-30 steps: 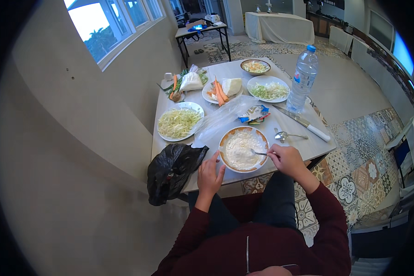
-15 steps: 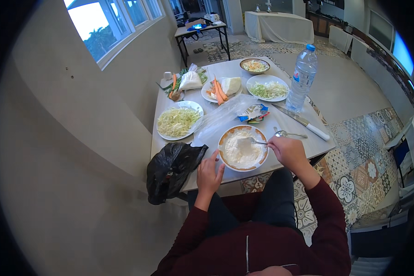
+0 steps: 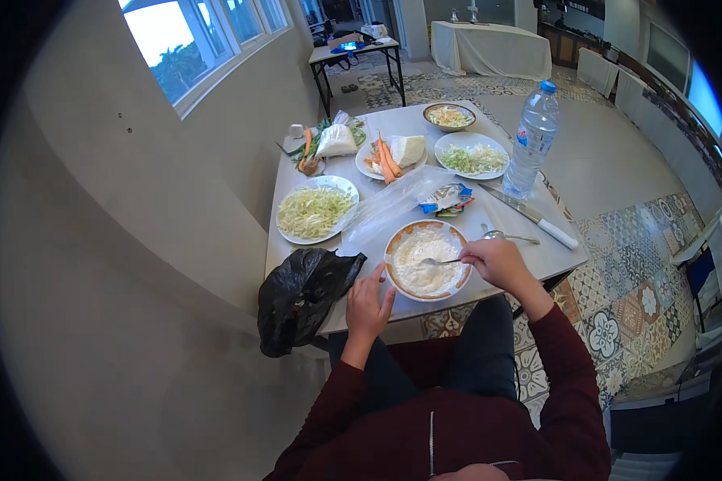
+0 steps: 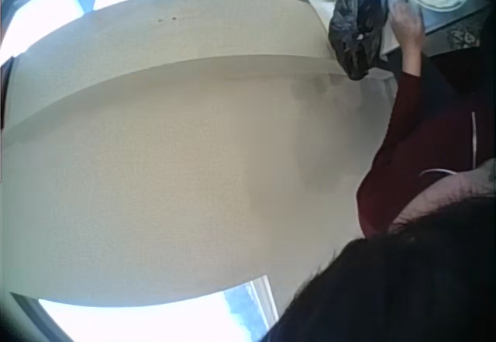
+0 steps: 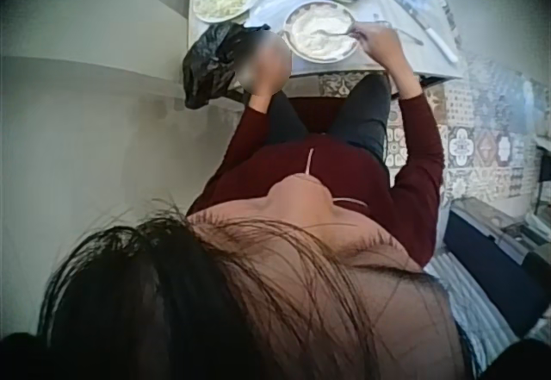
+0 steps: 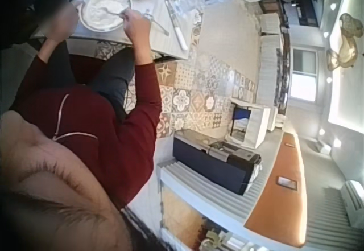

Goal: The person stirs a white mixture in a bowl using a spoon, picks up a plastic bag, and opens a bottle of water to pour into the bowl.

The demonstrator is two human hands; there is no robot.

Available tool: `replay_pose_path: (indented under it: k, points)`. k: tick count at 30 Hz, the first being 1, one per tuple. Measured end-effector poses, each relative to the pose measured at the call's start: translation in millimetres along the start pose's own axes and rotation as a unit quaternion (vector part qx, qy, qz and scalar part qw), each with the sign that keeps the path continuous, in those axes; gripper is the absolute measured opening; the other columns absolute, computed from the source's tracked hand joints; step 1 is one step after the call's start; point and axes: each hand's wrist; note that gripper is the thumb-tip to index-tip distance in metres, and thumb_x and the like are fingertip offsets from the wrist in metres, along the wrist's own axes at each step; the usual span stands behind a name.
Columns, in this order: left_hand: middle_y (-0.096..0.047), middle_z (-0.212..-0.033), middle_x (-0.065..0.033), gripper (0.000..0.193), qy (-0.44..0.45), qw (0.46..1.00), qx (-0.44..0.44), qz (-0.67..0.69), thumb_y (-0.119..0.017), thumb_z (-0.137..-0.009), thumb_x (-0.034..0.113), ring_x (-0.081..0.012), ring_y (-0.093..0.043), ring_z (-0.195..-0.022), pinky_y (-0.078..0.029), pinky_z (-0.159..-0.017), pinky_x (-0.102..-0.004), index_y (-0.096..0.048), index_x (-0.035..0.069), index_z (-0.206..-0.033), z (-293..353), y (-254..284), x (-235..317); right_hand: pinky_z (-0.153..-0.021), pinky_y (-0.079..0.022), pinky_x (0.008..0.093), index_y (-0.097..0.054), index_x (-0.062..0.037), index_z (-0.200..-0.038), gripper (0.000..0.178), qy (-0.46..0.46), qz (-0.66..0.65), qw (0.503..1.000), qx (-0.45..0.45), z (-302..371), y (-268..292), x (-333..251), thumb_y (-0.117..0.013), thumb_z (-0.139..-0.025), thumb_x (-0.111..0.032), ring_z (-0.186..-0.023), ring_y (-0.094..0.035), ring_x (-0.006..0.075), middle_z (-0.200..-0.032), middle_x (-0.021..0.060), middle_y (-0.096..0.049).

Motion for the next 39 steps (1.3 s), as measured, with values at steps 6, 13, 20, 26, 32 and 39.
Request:
replay_pose_path:
  k: [6,13,20,26,32,39]
  points:
    - [-0.064,-0.101,-0.0086,0.051,0.002,1.0,-0.003,-0.003,-0.053,-0.096,0.038,-0.0265,-0.058,-0.099,-0.043,-0.089,-0.0394,-0.051,0.009,-0.137,0,-1,-2,-0.062,-0.051,0.039,-0.067,-0.0147,-0.084,0.005,-0.036,-0.012,0.995,-0.087,0,20,-5,-0.067,-0.083,-0.019,-0.07,-0.066,0.0276,-0.074,0.0063,-0.068]
    - [-0.064,-0.102,-0.0086,0.05,-0.003,1.0,-0.005,-0.006,-0.055,-0.095,0.036,-0.0266,-0.058,-0.099,-0.043,-0.089,-0.0392,-0.051,0.009,-0.137,-1,-1,1,-0.058,-0.049,0.0391,-0.063,-0.0151,-0.082,0.001,0.039,0.063,0.997,-0.001,-17,-5,2,-0.063,-0.082,-0.015,-0.07,-0.065,0.0261,-0.073,0.004,-0.064]
    - [-0.063,-0.1,-0.0078,0.051,-0.002,1.0,0.002,0.001,-0.055,-0.095,0.037,-0.0261,-0.058,-0.099,-0.043,-0.088,-0.0391,-0.051,0.009,-0.138,-1,-1,1,-0.056,-0.048,0.0409,-0.061,-0.0155,-0.078,0.003,0.096,0.179,0.979,0.008,-44,18,16,-0.06,-0.079,-0.013,-0.07,-0.064,0.0263,-0.072,0.004,-0.061]
    - [-0.064,-0.101,-0.0081,0.05,0.002,1.0,-0.003,0.001,-0.056,-0.094,0.034,-0.0263,-0.059,-0.098,-0.043,-0.088,-0.039,-0.051,0.01,-0.138,0,1,1,-0.058,-0.049,0.0453,-0.064,-0.0131,-0.079,0.008,-0.103,0.144,0.982,-0.064,-2,25,-2,-0.062,-0.083,-0.019,-0.065,-0.064,0.0334,-0.067,0.012,-0.064]
    - [-0.064,-0.1,-0.0075,0.051,-0.005,1.0,0.007,-0.008,-0.056,-0.094,0.037,-0.0256,-0.058,-0.098,-0.043,-0.087,-0.0396,-0.052,0.009,-0.136,0,-1,0,-0.058,-0.05,0.0459,-0.064,-0.0121,-0.084,0.01,-0.177,0.055,0.981,-0.048,32,12,-46,-0.063,-0.086,-0.022,-0.062,-0.063,0.0352,-0.067,0.0128,-0.065]
    - [-0.064,-0.101,-0.009,0.05,0.001,1.0,0.0,-0.007,-0.056,-0.094,0.035,-0.0272,-0.059,-0.098,-0.044,-0.088,-0.0397,-0.052,0.009,-0.137,-1,0,0,-0.056,-0.048,0.0437,-0.064,-0.0124,-0.085,0.009,-0.125,0.025,0.992,0.01,25,28,-69,-0.063,-0.088,-0.021,-0.063,-0.064,0.032,-0.067,0.0103,-0.065]
Point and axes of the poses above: each hand's wrist, its own z-axis away from the middle knuckle, its own y-axis out of the back of the hand, x = y × z
